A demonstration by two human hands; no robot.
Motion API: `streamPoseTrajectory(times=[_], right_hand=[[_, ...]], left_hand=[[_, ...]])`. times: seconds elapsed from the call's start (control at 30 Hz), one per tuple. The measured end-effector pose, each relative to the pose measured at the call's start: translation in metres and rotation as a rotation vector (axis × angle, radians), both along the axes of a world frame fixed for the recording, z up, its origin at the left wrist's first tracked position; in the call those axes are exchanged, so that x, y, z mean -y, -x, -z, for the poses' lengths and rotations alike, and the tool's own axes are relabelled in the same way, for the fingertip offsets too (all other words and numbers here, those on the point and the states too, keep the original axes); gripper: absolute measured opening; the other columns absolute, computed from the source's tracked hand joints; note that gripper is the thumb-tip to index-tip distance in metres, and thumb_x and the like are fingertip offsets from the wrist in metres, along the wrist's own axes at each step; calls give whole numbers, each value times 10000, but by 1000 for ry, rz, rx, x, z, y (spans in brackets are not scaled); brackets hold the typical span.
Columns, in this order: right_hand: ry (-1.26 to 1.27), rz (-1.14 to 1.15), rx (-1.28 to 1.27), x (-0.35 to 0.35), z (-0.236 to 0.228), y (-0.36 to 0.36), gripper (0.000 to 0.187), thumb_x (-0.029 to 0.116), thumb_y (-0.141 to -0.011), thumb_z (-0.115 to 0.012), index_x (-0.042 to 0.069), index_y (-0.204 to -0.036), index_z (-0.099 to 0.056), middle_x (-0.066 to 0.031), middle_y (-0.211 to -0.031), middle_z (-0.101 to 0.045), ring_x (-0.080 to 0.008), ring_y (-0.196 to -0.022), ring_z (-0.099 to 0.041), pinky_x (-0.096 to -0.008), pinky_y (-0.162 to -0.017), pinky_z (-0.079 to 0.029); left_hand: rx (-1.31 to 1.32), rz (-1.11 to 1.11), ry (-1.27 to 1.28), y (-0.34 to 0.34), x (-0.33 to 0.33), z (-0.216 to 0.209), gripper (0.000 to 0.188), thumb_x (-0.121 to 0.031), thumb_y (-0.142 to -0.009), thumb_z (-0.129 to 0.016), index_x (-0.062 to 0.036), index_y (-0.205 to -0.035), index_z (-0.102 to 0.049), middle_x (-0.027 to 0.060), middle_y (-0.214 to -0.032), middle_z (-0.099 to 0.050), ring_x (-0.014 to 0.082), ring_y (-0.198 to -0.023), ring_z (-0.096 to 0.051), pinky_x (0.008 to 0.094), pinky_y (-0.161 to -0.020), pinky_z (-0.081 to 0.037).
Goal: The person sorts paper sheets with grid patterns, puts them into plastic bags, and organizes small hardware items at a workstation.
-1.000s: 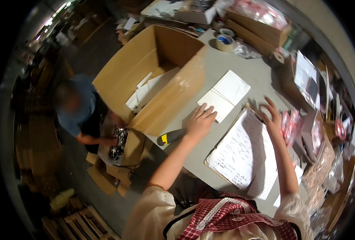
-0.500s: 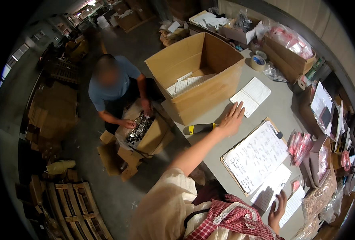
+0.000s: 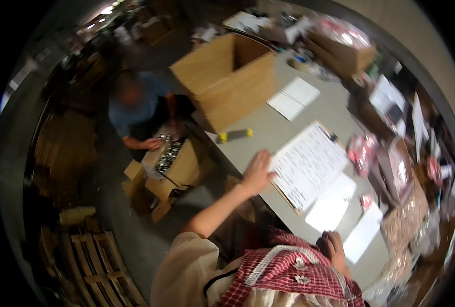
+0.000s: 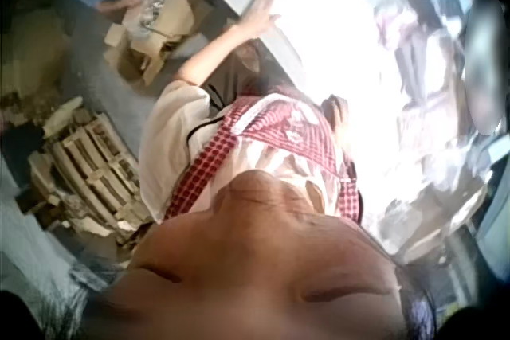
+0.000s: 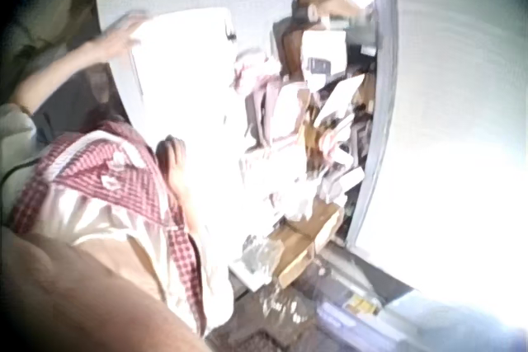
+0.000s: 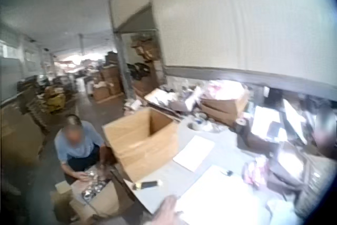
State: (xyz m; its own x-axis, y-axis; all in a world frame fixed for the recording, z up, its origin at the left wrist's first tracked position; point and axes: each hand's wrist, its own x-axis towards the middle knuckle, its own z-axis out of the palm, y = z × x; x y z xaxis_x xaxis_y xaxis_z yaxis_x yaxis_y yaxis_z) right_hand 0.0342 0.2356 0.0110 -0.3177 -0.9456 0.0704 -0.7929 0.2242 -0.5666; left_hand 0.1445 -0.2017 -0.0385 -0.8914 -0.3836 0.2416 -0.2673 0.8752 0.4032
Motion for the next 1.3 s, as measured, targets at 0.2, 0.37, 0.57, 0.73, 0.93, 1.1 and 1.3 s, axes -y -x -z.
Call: streamPoseTrajectory(times=[0.2,0.37,0.57,0.73,0.93,1.1,1.3], right_hand=[[28,-37,-174,20,3,6,456,150,-832,-649,12,-1258,-567,-204,-1348,-524,-406,-1308,-468,-555,-1156,-334],[64,41,-143,34,-2,9,441,146,-781,-666,65,-1208,-591,-150,-1273,-547,-363,-1222,-488,-546,-1132,-346],[75,63,-96,35,6,6,470,141,-765,-669,79,-1223,-585,-128,-1269,-556,-349,-1221,-487,-540,-1117,-356],[49,52,-79,33,9,7,489,150,-751,-683,76,-1224,-583,-132,-1278,-546,-357,-1229,-478,-544,-1127,-344],[41,99,-85,38,1,3,496,128,-750,-689,90,-1232,-583,-125,-1298,-540,-362,-1262,-460,-547,-1150,-335],[26,161,-36,44,-9,-2,442,91,-769,-673,72,-1199,-575,-137,-1288,-530,-390,-1276,-439,-553,-1145,-338],[101,223,-192,56,1,-13,415,53,-737,-651,64,-1149,-594,-141,-1257,-556,-385,-1268,-455,-543,-1156,-276]], left_hand=[[-109,-68,14,-8,-7,-2,604,-286,-930,-648,30,-1415,-476,219,-1480,-475,403,-1389,-409,457,-1161,-335],[-160,-63,21,-7,-8,-9,506,-240,-936,-620,-5,-1378,-545,176,-1440,-536,378,-1364,-460,441,-1127,-381],[-176,-60,10,-10,-9,-13,475,-237,-937,-598,2,-1347,-575,163,-1418,-561,376,-1338,-489,441,-1111,-396],[-164,-39,24,-14,-9,-12,488,-246,-940,-588,4,-1359,-561,176,-1424,-551,394,-1337,-483,455,-1109,-395],[-185,-31,38,-12,-5,-11,495,-251,-936,-592,-5,-1363,-554,178,-1414,-550,389,-1334,-472,461,-1124,-376],[-220,-35,5,-14,-4,-11,479,-240,-933,-604,-16,-1354,-563,177,-1400,-557,382,-1328,-471,470,-1140,-360],[-248,-109,16,-16,-8,-7,433,-230,-959,-589,-37,-1346,-590,126,-1395,-581,336,-1324,-499,437,-1132,-384]])
